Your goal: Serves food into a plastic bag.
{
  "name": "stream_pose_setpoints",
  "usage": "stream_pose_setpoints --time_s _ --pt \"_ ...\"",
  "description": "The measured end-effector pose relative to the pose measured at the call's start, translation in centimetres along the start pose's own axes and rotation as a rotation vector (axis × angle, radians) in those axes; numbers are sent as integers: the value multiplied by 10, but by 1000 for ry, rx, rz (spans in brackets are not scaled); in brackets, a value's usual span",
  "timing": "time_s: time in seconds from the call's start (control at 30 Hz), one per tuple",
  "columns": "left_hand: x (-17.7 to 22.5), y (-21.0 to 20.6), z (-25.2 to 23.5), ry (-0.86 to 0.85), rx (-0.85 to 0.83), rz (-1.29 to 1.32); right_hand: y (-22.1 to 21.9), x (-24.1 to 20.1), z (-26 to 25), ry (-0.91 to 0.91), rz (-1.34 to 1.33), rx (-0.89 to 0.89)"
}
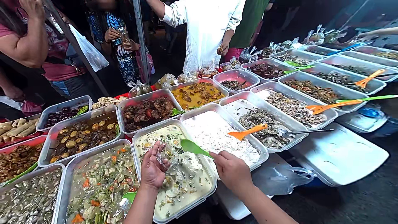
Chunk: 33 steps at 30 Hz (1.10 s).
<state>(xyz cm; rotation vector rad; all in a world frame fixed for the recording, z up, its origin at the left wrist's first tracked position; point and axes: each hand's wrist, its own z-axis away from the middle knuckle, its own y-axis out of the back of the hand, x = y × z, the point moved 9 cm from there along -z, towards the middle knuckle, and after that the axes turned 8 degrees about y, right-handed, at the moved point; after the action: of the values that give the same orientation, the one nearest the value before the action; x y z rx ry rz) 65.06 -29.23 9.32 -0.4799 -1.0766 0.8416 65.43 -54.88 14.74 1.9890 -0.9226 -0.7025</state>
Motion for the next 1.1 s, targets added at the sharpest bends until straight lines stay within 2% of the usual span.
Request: stream_pose_setpoints --time_s 0.07,0.13,0.17,0.2,0.27,0.37,0.6,0.7,0.8,0.83,0.9,1.0,1.1 --pt "2 -1 1 -8 -13 -9 -38 12 23 -104 7 -275" --pt "4 -1 2 -15 -26 -9 -73 29 53 -393 -138 -627" --pt "6 0 2 -18 -28 -9 -85 40 68 -568 -270 -706" --pt "8 1 2 -24 -31 -5 -94 52 80 -709 -417 -700" --pt "12 5 4 -34 -35 -4 -102 65 93 -875 -677 -574" --pt "14 10 4 -46 -29 -18 -82 58 81 -987 -923 -413" --pt "10 11 5 -44 2 -20 -22 27 7 -783 -975 -197" --pt "6 5 5 -41 -5 -22 2 7 -14 -485 -734 -134" --pt "2 -1 5 -25 -6 -10 36 -29 -25 -53 -300 135" --pt "1 -3 5 -22 -4 5 45 -37 -25 43 -210 224" --pt "0 -5 5 -14 -17 26 56 -40 -21 120 -134 306" --pt "-1 -4 5 -9 -16 38 44 -21 -10 66 -55 235" --pt "-2 -2 6 -10 -9 34 -9 -2 12 15 34 -11"
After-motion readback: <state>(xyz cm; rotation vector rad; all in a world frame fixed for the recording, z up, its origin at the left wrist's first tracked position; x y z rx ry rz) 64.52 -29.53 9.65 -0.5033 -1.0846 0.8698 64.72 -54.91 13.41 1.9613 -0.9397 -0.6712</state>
